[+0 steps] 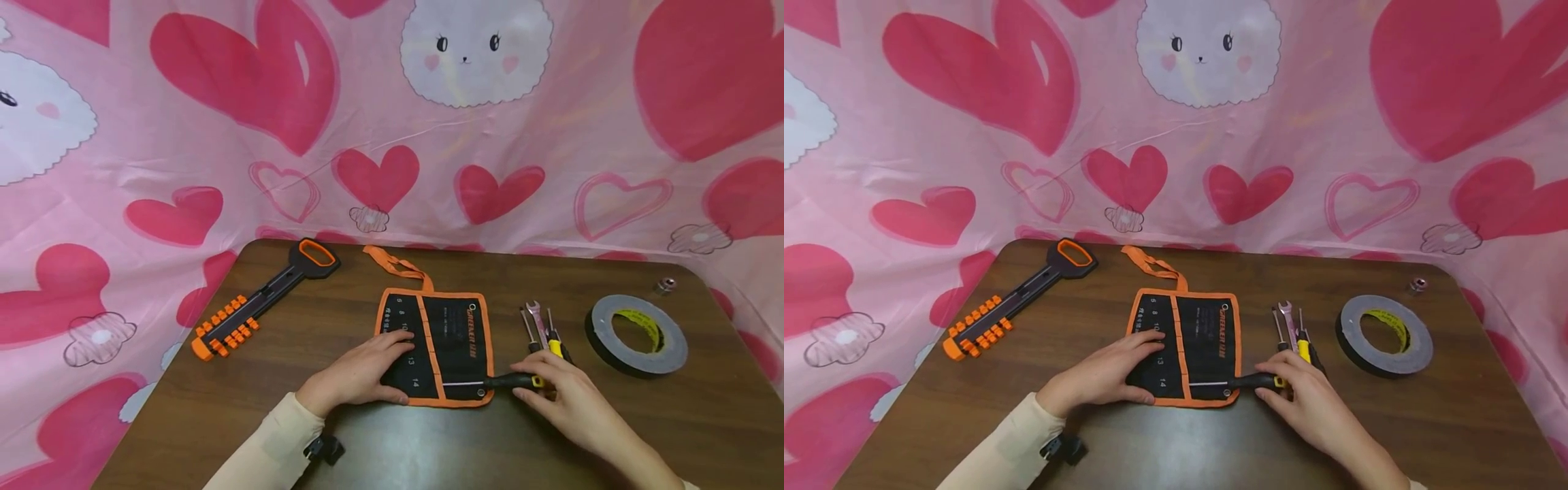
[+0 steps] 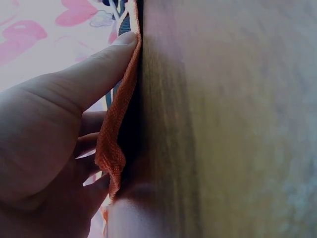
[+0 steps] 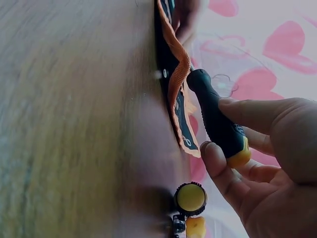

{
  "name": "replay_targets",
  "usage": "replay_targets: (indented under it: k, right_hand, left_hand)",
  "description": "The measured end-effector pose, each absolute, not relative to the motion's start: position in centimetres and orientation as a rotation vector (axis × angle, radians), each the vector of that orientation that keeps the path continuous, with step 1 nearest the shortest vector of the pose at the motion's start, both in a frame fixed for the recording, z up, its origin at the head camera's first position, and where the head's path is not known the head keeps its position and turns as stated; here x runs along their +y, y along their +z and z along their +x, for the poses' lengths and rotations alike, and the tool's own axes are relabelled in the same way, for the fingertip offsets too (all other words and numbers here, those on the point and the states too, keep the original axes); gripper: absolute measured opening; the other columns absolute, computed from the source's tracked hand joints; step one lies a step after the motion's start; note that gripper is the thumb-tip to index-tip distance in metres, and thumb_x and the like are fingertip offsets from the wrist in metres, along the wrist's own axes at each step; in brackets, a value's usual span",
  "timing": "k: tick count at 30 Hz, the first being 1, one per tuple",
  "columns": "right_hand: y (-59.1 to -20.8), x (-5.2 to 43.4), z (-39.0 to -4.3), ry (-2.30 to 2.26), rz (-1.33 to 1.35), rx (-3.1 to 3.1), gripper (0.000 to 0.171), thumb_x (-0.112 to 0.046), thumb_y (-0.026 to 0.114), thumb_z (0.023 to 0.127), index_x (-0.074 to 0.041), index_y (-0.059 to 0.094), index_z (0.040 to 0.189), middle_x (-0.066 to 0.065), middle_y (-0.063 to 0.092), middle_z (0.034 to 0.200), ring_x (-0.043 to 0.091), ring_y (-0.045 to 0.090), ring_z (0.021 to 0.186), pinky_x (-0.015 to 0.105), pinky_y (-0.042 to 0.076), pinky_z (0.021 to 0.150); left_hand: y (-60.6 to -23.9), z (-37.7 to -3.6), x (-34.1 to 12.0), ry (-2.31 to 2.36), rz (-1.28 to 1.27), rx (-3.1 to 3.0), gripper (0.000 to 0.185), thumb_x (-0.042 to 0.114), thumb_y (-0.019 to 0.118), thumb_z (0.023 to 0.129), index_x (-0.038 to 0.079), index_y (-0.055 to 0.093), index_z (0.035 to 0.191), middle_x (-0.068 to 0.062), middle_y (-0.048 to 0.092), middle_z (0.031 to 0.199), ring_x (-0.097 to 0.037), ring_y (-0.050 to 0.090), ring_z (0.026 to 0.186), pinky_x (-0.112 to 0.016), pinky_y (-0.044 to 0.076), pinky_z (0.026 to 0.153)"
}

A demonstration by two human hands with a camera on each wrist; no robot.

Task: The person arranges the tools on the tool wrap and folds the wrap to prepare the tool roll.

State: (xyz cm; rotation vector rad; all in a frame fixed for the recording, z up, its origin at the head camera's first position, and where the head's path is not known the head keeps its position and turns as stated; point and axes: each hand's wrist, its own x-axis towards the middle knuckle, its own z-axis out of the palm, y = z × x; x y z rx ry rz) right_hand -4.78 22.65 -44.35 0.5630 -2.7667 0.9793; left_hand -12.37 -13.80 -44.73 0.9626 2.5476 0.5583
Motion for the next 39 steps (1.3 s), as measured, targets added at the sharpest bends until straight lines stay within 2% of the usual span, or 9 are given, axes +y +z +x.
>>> replay_targets:
  k: [5,11,22,29,34,39]
  right_hand:
    - [-44.6,22.4,-4.9,1.003,0.613,-2.724,0.035,-0.006,0.092,0.083,-0.015,0.079,0.114,-0.008,0.071,0.109,-0.006,0.048,0.076,0.020,0.043,0.059]
    - [-44.7,22.1,-4.9,1.015,0.637,-2.744,0.031,-0.007,0.091,0.085,-0.019,0.078,0.110,-0.010,0.071,0.108,-0.006,0.048,0.080,0.020,0.041,0.060]
    - [-44.4,21.5,-4.7,1.041,0.610,-2.835,0.027,-0.010,0.088,0.090,-0.022,0.080,0.113,-0.015,0.070,0.107,-0.006,0.049,0.082,0.020,0.043,0.063]
    - [-44.3,21.0,-4.7,0.976,0.589,-2.915,0.025,-0.016,0.087,0.092,-0.024,0.081,0.114,-0.018,0.069,0.109,-0.005,0.055,0.090,0.023,0.050,0.071]
    - [-44.4,20.6,-4.8,0.862,0.621,-2.870,0.026,-0.017,0.090,0.089,-0.026,0.082,0.112,-0.023,0.069,0.107,0.002,0.058,0.098,0.029,0.055,0.079]
    - [-44.4,20.3,-5.0,0.841,0.650,-2.864,0.025,-0.020,0.089,0.090,-0.024,0.082,0.114,-0.022,0.070,0.109,0.006,0.060,0.102,0.032,0.056,0.083]
  left_hand:
    - [-44.7,-12.4,-14.0,0.561,0.963,2.543,0.086,0.053,0.084,0.092,0.015,0.050,0.161,0.000,0.038,0.173,-0.023,0.040,0.159,-0.051,0.041,0.127]
    - [-44.8,-12.4,-14.0,0.558,0.960,2.546,0.086,0.054,0.083,0.092,0.015,0.050,0.161,0.000,0.038,0.173,-0.023,0.040,0.159,-0.052,0.041,0.127]
    - [-44.7,-12.4,-14.0,0.576,0.962,2.538,0.086,0.052,0.083,0.093,0.015,0.048,0.162,-0.001,0.037,0.174,-0.023,0.038,0.160,-0.051,0.040,0.128]
    - [-44.8,-12.4,-14.0,0.577,0.957,2.534,0.087,0.052,0.084,0.092,0.016,0.047,0.163,-0.001,0.036,0.174,-0.024,0.037,0.161,-0.052,0.039,0.129]
    - [-44.9,-12.4,-13.9,0.579,0.958,2.535,0.087,0.051,0.084,0.092,0.016,0.047,0.163,-0.001,0.036,0.175,-0.023,0.036,0.162,-0.051,0.039,0.129]
    - [-44.9,-12.4,-13.9,0.578,0.948,2.535,0.087,0.051,0.084,0.093,0.016,0.047,0.163,0.000,0.035,0.175,-0.023,0.036,0.162,-0.051,0.039,0.129]
